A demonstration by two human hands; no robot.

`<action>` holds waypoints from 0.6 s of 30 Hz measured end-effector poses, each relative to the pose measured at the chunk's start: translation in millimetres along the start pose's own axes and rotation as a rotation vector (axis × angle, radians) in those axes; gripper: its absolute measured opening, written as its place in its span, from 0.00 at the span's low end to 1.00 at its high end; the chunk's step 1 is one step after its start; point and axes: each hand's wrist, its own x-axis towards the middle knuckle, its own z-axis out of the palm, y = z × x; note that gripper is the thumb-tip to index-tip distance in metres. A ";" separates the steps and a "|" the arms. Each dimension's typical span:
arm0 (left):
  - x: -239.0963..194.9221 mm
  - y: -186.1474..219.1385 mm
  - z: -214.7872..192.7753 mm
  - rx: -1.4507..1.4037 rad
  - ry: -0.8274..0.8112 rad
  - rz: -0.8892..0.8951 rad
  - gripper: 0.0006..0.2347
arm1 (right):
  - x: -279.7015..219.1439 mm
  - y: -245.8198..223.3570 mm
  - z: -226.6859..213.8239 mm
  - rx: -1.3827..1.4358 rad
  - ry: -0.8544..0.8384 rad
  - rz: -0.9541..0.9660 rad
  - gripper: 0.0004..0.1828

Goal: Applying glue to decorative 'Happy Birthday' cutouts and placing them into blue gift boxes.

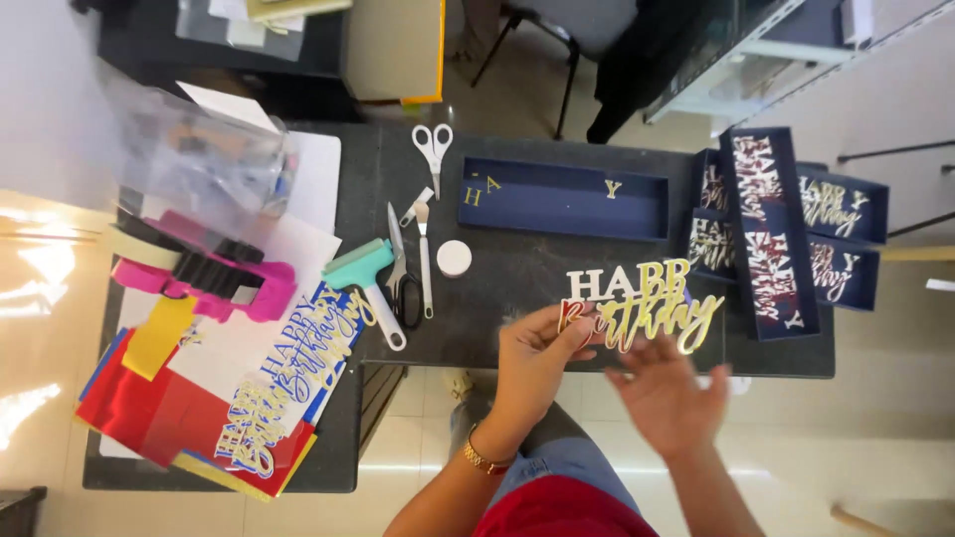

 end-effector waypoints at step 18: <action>27.8 -2.4 95.9 -0.050 0.099 0.123 0.22 | 51.4 -49.2 57.4 -0.596 0.359 -0.459 0.15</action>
